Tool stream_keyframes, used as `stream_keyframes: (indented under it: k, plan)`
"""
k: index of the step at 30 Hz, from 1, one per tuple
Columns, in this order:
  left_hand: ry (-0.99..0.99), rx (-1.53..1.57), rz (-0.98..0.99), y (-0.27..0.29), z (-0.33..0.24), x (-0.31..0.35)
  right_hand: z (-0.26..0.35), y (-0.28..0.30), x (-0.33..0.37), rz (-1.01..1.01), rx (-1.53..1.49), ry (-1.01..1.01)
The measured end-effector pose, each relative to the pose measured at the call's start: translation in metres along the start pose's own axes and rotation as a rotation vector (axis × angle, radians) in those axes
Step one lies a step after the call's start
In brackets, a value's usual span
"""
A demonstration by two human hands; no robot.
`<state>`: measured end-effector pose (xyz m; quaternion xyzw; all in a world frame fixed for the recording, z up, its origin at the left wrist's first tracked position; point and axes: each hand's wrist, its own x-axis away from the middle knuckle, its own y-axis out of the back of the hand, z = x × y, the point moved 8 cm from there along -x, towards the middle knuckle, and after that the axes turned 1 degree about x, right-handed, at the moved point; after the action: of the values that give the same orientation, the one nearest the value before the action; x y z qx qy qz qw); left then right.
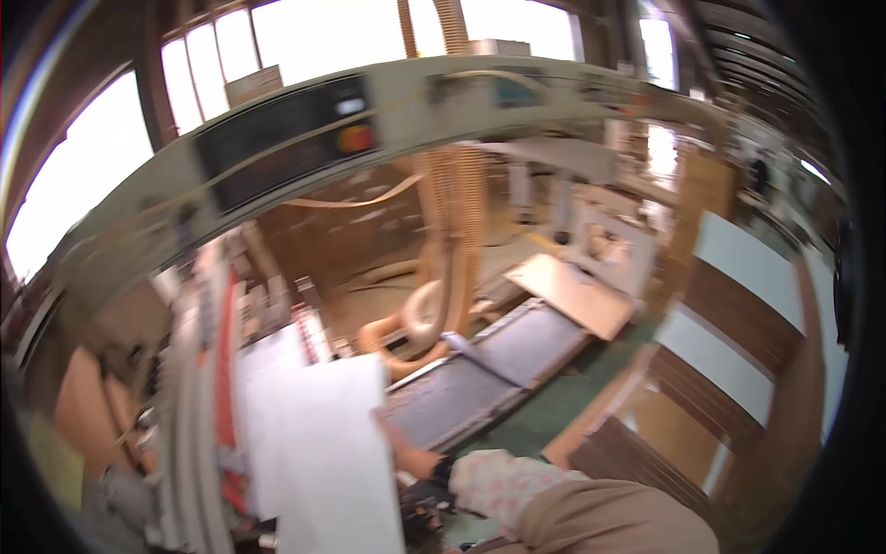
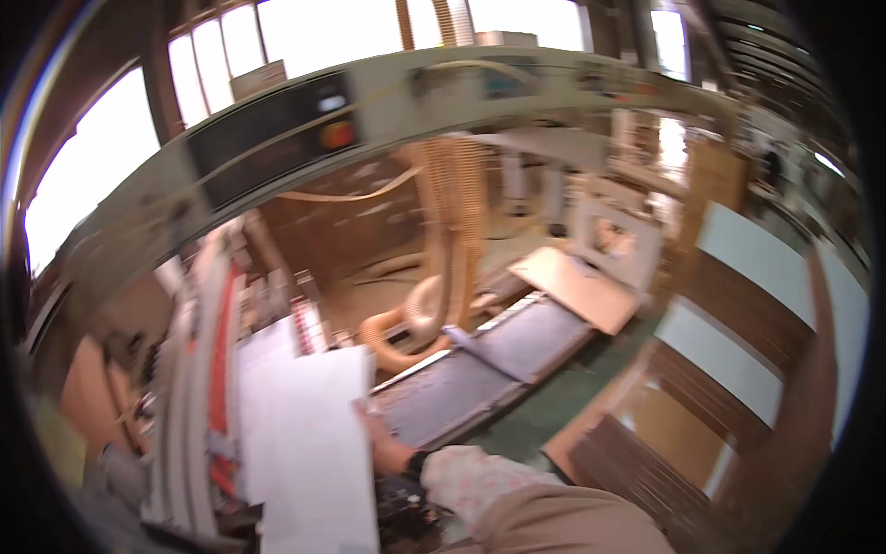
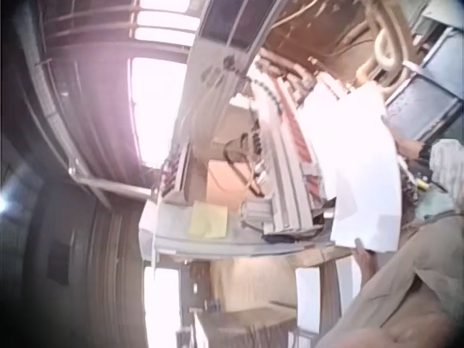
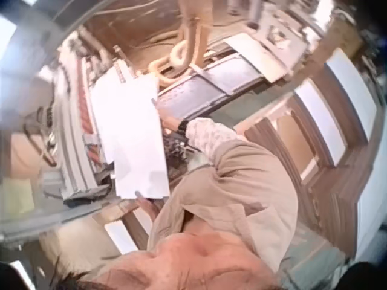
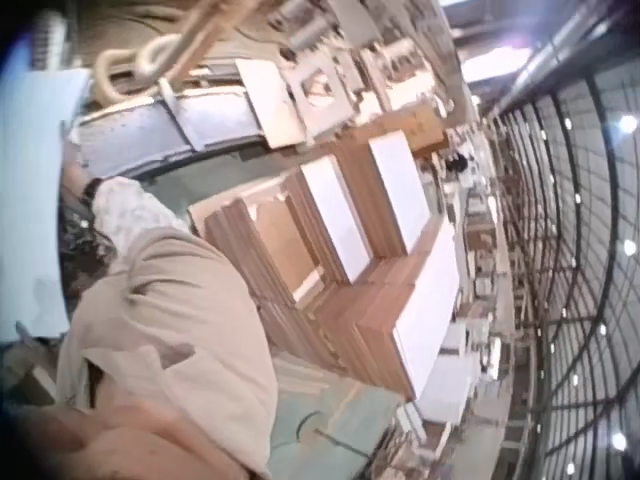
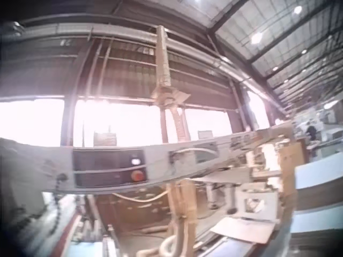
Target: The person repeatedly picks up white rectangular wood panels from a stack and feeds them into a conveyor belt machine. The panels are processed by the machine and then stacked onto a growing pile of finished pieces. The person handles the panels one at a time throughout the clip.
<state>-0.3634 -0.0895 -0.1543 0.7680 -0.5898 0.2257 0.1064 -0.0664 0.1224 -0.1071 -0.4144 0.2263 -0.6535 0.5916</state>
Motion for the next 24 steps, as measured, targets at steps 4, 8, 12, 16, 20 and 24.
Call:
stream_keyframes:
  k: [4,8,12,16,20,24]
  plan:
    - [0.086,0.014,-0.03,-0.013,-0.004,-0.012,0.012,0.021,-0.075,-0.021,0.04,0.22]
    - [0.018,0.219,-0.109,-0.029,-0.03,-0.029,0.007,-0.015,-0.105,-0.185,0.461,0.299]
    - [0.014,0.278,-0.184,-0.049,-0.046,-0.034,0.001,-0.05,-0.122,-0.149,0.647,0.404]
    - [-0.009,0.373,-0.091,-0.083,-0.056,-0.057,-0.011,-0.041,-0.192,-0.048,0.903,0.482]
    - [-0.058,0.387,-0.079,-0.102,-0.076,-0.076,-0.012,-0.055,-0.218,0.08,0.895,0.432]
    - [-0.004,0.277,-0.168,-0.131,-0.116,-0.088,0.005,-0.058,-0.251,0.042,0.953,0.419]
